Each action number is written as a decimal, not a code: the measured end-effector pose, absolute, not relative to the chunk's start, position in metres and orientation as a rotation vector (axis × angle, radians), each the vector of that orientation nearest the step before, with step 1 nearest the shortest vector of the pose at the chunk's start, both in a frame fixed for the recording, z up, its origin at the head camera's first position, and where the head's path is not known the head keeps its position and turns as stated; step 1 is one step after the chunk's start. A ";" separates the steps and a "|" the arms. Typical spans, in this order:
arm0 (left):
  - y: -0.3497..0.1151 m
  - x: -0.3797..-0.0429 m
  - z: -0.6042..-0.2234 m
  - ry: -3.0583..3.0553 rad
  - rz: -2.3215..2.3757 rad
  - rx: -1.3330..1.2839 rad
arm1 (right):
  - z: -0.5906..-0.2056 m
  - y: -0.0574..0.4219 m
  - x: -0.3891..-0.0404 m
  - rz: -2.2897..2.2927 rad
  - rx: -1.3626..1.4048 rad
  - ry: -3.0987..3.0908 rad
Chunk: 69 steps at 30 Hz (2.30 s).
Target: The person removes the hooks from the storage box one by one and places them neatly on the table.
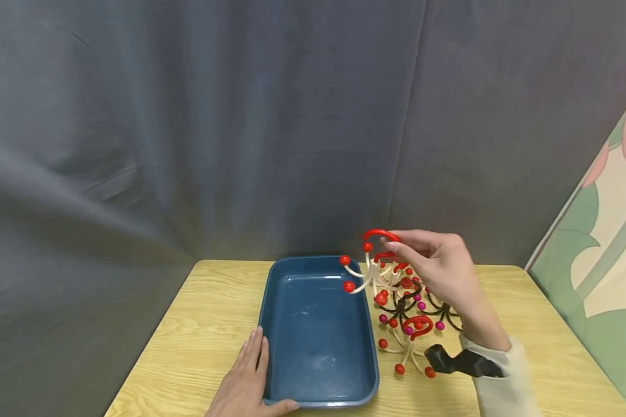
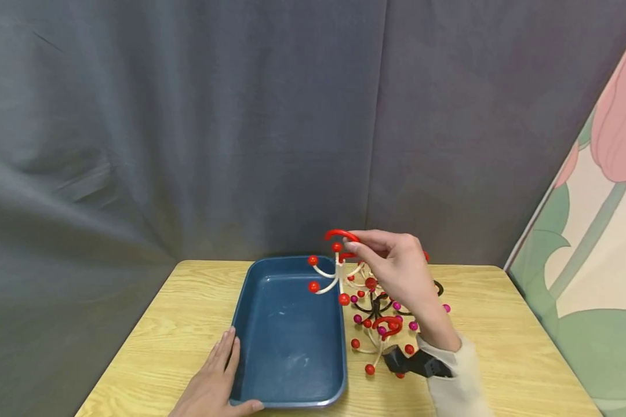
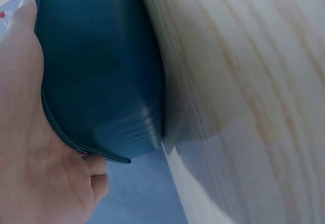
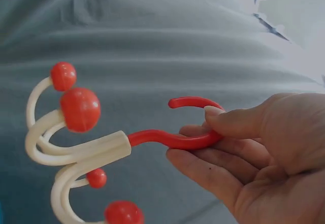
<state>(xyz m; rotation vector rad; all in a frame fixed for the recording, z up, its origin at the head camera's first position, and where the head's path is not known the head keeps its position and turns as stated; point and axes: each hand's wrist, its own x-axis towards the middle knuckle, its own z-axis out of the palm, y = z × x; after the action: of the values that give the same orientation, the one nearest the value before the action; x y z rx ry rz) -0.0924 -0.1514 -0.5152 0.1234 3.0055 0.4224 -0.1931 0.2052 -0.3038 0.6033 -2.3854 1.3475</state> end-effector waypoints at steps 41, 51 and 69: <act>-0.155 -0.088 -0.520 3.029 0.440 0.184 | -0.415 0.371 -0.138 1.236 0.162 -2.702; -0.154 -0.089 -0.518 3.023 0.435 0.172 | -0.447 0.371 -0.149 1.244 0.168 -2.755; -0.151 -0.089 -0.515 2.980 0.419 0.105 | -0.465 0.374 -0.166 1.226 0.205 -2.833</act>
<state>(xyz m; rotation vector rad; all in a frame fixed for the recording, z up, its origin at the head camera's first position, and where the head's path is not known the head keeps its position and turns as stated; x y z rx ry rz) -0.0890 -0.1508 -0.5154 0.1052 2.9800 0.4192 -0.1660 0.3745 -0.4655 0.2046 -2.8333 1.2265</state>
